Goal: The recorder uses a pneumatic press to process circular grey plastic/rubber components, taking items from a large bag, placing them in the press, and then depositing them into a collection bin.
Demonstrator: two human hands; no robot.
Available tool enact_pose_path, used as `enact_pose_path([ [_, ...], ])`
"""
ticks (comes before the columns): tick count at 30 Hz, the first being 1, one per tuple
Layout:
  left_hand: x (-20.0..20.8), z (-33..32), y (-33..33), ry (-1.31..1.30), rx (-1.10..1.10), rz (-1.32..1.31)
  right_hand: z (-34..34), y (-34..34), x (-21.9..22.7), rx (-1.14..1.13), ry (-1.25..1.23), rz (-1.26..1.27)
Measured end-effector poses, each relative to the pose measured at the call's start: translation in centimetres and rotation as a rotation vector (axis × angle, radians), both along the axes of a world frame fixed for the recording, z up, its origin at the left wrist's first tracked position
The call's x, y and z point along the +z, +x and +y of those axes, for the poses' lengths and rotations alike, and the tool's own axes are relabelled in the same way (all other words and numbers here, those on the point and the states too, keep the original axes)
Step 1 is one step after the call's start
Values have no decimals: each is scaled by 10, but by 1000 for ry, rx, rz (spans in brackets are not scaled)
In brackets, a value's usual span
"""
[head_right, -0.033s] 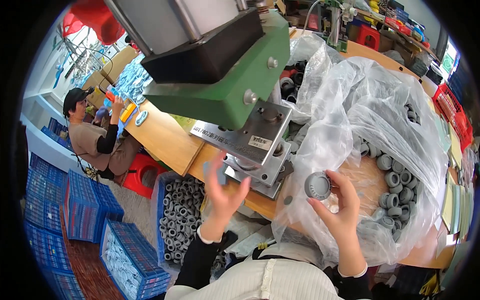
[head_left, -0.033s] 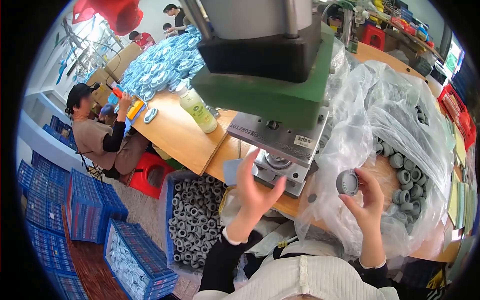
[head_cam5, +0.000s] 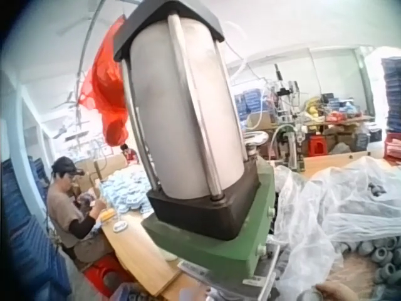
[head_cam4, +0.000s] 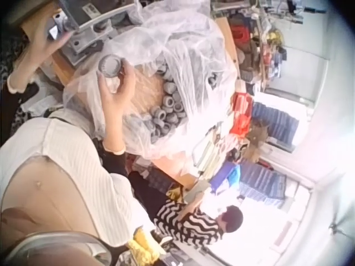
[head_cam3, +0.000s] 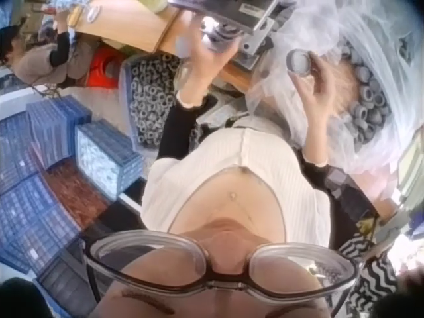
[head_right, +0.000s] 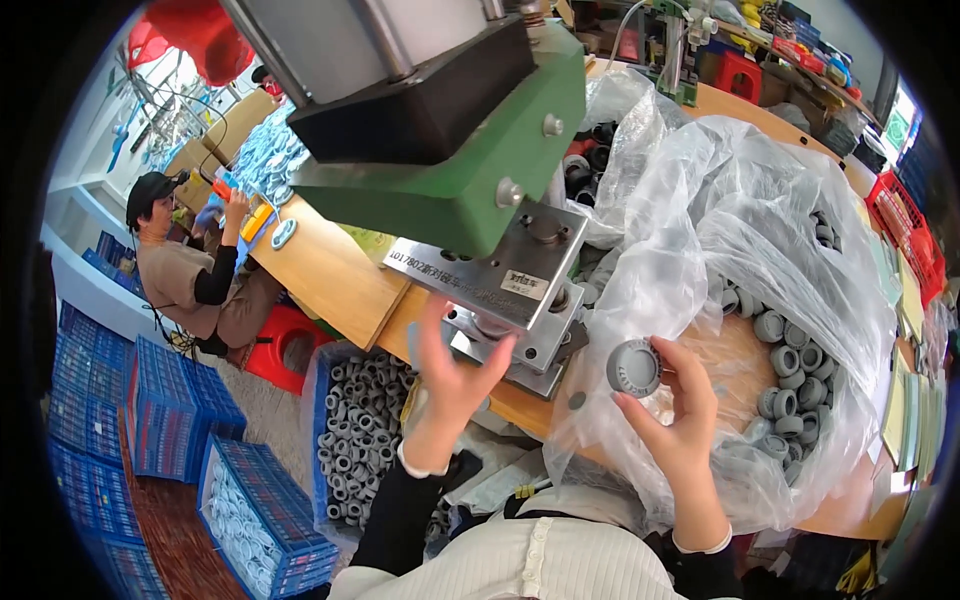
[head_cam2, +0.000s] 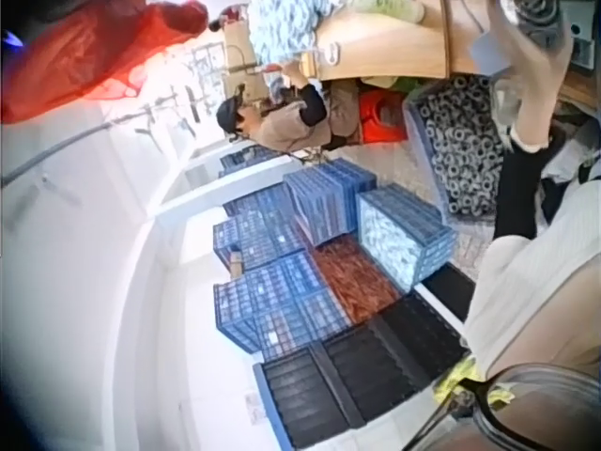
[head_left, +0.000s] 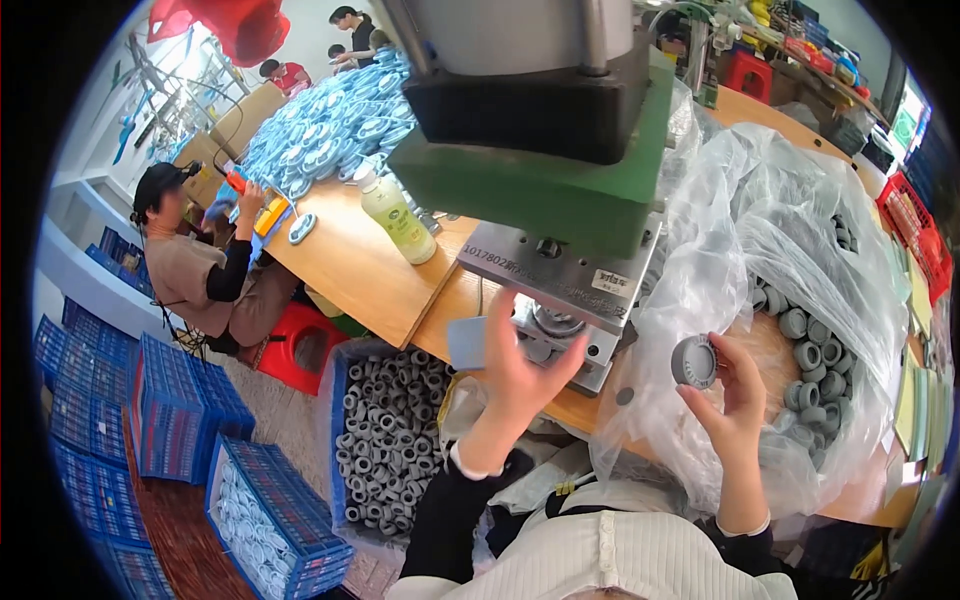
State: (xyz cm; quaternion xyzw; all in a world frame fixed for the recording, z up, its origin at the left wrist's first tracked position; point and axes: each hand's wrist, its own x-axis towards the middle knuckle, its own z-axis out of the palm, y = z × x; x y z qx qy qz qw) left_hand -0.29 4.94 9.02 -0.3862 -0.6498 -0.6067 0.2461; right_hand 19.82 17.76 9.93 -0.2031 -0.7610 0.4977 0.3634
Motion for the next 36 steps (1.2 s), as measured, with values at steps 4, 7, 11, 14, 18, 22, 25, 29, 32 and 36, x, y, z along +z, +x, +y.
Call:
enact_pose_path([
  [4, 10, 31, -15, -218, -214, -385, -4, -17, 3, 3, -49, 113],
  [7, 2, 40, -13, -58, -106, -197, -9, -33, 5, 69, 42, 49],
  [11, -4, 26, -10, -202, 3, -126, -21, -72, 8, 138, 118, -10],
  [14, -24, 11, -7, -149, 115, -162, -23, -75, 6, 183, 161, -92],
  [18, -56, -71, -10, 3, 353, -388, -25, -88, -4, 110, 136, 61],
  [22, -139, -199, -36, -406, 1044, -293, -27, -118, 10, 191, 27, -172],
  [25, -138, -206, -42, -418, 1126, -492, -21, -124, 20, 246, 111, -2],
  [29, -118, -99, -69, -512, 499, -159, 3, -112, -5, 203, 177, -66],
  [32, -99, -68, -100, -716, 335, -136, -17, -90, 11, 105, 136, 35],
  [36, -128, -87, -118, -797, 321, -62, 53, -38, -39, -297, 145, -157],
])
